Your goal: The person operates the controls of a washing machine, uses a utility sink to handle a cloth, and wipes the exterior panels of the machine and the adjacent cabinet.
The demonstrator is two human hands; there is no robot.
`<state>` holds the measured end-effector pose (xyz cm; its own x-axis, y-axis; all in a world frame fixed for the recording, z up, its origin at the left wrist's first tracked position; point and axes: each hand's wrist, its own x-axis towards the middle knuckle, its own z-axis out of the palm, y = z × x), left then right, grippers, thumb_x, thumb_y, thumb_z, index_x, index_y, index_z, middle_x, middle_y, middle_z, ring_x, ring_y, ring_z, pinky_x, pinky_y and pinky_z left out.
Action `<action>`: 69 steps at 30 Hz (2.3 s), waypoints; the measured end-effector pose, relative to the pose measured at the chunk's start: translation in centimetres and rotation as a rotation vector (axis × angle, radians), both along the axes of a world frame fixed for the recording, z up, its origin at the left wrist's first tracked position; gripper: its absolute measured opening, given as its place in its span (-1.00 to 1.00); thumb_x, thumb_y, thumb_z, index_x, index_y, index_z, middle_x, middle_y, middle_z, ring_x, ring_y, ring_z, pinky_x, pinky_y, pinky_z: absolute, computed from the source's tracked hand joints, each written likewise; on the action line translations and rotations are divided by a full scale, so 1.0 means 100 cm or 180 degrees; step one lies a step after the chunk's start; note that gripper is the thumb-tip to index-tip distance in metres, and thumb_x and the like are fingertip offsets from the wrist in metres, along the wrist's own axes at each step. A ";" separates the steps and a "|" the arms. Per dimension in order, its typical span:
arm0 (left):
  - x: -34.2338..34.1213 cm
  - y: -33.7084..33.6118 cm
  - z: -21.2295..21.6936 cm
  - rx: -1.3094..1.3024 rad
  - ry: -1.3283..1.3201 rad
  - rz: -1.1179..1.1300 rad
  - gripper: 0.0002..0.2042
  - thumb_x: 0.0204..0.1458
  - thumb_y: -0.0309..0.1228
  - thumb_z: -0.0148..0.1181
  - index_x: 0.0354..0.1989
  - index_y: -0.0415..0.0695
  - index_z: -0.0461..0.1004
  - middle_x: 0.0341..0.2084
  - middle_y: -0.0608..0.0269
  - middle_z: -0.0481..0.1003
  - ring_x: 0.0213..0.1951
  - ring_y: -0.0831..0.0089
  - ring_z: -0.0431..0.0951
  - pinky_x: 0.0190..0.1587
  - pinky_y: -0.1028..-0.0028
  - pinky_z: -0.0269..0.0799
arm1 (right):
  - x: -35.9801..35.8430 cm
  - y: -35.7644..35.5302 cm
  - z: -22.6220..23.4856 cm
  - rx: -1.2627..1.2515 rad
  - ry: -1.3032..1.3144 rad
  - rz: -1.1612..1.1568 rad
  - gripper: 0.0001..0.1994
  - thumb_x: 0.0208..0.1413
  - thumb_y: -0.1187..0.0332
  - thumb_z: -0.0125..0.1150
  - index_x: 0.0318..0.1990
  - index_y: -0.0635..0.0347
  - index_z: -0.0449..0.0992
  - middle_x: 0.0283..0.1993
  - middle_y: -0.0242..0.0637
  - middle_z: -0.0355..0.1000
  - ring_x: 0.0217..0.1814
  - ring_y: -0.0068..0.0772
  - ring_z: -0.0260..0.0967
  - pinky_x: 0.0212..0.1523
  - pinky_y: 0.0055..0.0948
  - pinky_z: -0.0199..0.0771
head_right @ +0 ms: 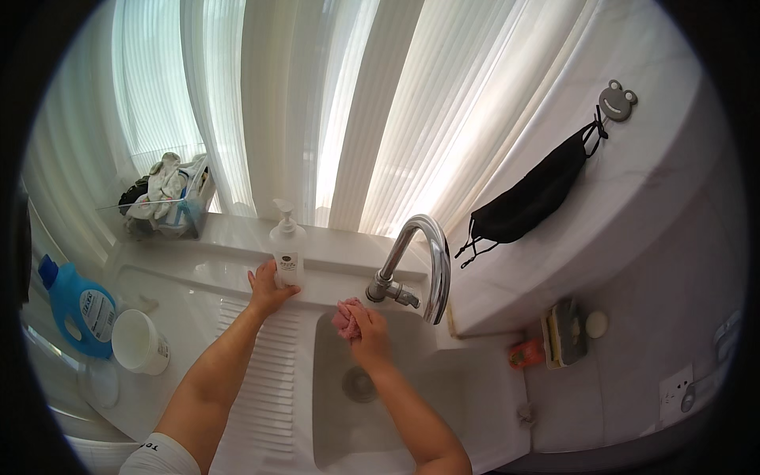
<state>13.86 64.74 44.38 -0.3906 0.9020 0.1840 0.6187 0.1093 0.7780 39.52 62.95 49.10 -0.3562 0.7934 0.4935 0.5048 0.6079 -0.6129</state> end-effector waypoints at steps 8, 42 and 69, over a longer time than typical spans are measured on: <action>0.049 0.021 0.000 0.0253 0.0298 0.0143 -0.26 -0.39 -0.20 0.46 0.07 -0.12 0.30 -0.11 0.13 0.36 0.09 0.08 0.20 0.22 -0.12 -0.21 | 0.078 0.019 0.066 -0.1050 0.1043 -0.0678 -0.61 -0.09 0.43 0.31 -0.03 0.13 0.49 -0.20 -0.16 0.54 -0.20 -0.29 0.51 -0.13 -0.35 0.46; 0.151 0.007 0.004 -0.0910 0.1872 -0.1619 -0.12 -0.12 -0.11 0.24 0.35 -0.22 -0.06 0.37 -0.01 -0.12 0.40 0.12 -0.19 0.38 0.12 -0.29 | 0.126 0.097 -0.018 0.0338 -0.1878 -0.0989 -0.69 0.00 0.37 0.13 -0.04 -0.02 0.51 0.01 -0.18 0.35 0.11 -0.06 0.26 0.11 -0.22 0.29; 0.141 0.012 -0.005 -0.0878 0.1736 -0.1904 -0.07 -0.17 -0.07 0.26 0.33 -0.25 -0.06 0.37 -0.09 -0.16 0.40 0.06 -0.25 0.37 0.09 -0.31 | 0.140 0.096 0.162 0.1421 -0.4905 -0.0952 -0.62 0.21 0.19 -0.20 0.06 -0.04 0.49 0.19 -0.30 0.32 0.35 -0.08 0.01 0.35 0.09 -0.25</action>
<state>27.95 65.90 43.87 0.2448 0.9683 -0.0487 0.9129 -0.2133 0.3480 53.55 72.52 65.30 -0.5702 0.8208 0.0329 0.5640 0.3620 0.7422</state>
